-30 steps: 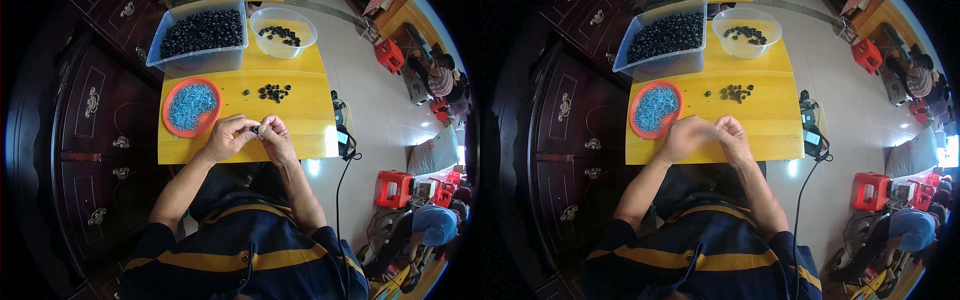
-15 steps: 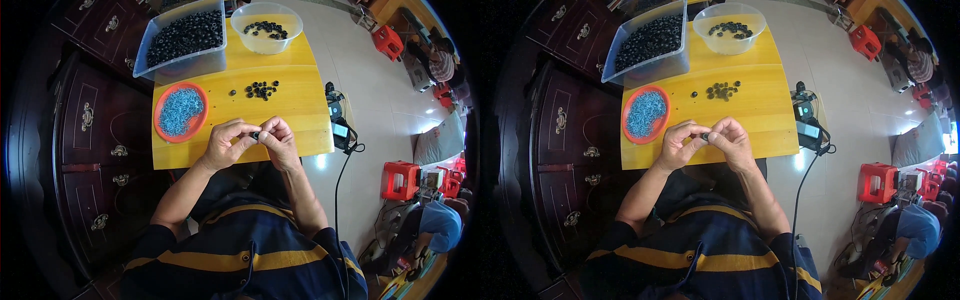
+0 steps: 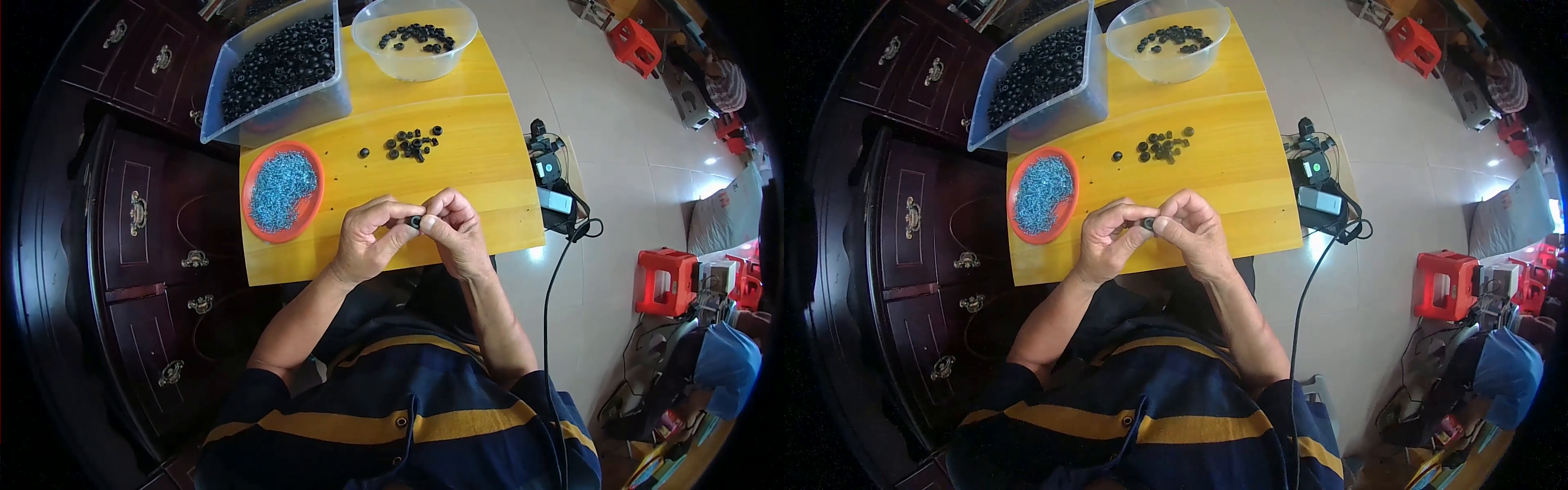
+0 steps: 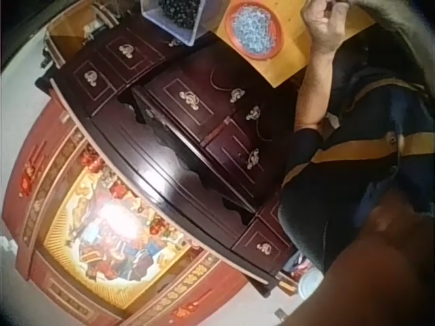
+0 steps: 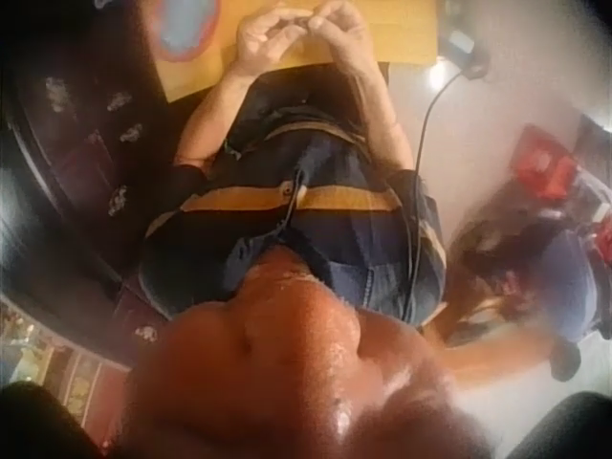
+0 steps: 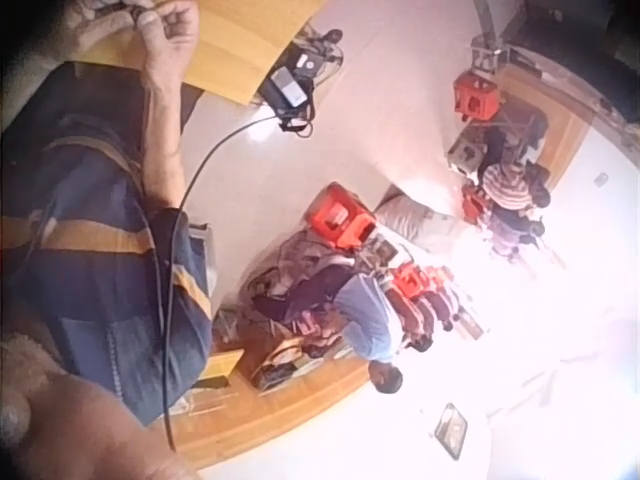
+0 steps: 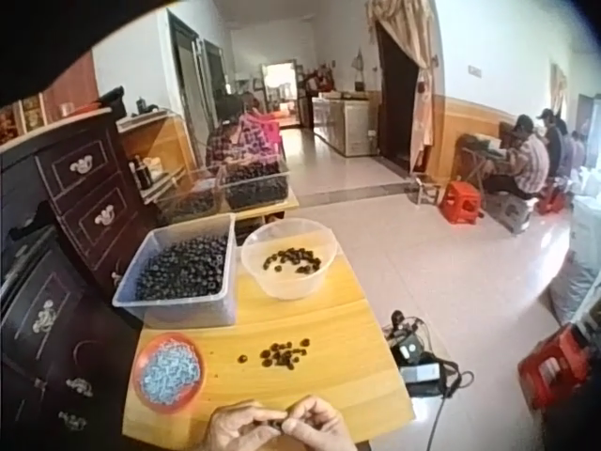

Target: The person assembles small components by picking up wire pieces from a dish and inserting them into black plastic caps by hand.

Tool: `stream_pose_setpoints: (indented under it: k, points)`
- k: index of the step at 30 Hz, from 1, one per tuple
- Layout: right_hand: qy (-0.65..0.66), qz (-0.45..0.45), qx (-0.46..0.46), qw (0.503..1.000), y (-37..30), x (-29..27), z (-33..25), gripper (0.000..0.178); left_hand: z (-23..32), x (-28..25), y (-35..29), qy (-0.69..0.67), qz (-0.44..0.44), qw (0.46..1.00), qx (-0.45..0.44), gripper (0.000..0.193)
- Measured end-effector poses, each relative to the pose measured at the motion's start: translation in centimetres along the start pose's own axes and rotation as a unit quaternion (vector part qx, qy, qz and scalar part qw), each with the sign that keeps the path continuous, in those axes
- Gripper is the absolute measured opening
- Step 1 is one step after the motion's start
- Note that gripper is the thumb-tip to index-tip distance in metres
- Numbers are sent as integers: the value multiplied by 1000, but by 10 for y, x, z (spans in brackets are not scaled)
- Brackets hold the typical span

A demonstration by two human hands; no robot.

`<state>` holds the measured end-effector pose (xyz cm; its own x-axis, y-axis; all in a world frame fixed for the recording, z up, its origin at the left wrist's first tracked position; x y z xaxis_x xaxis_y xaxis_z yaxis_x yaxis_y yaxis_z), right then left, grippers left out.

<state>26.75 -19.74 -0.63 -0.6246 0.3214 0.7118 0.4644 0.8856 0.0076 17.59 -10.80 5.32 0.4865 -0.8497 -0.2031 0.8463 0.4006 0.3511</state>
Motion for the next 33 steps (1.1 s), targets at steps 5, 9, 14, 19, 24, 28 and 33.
stream_pose_setpoints:
  k: [5, 9, 14, 19, 24, 28, 33]
  points:
    - [6, 25, 6, 1000, 0, -10, 2, 10, -9, 9, 0, 3, 1, 1000, -22, 19]
    - [24, 35, 25, 999, 0, -20, 6, 13, -17, 14, 0, -14, 9, 999, -44, 19]
    - [64, 13, 43, 997, 2, -18, 3, 11, -30, 19, -3, -58, -2, 997, -48, 16]
    - [61, 16, 50, 997, 4, -24, 3, 11, -33, 22, 2, -76, -9, 996, -53, 17]
    - [46, 32, 44, 997, 8, -35, 8, 9, -41, 26, 5, -67, -4, 995, -79, 17]
    - [2, 49, 45, 998, 10, -41, 1, 7, -39, 23, 16, -27, -6, 997, -78, 24]
    - [-22, 40, 39, 998, 11, -38, -6, 7, -21, 21, 29, 65, -81, 994, -43, 26]
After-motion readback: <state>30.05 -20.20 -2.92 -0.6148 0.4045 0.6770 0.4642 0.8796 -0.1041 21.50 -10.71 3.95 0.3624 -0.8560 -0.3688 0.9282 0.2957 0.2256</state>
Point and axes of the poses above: each hand's wrist, its own y-axis towards the middle knuckle, its own x-axis out of the palm, z = x × y, the point moved 7 cm from there along y, towards the middle knuckle, and after that the axes turned 3 degrees about x, right-handed, at the moved point
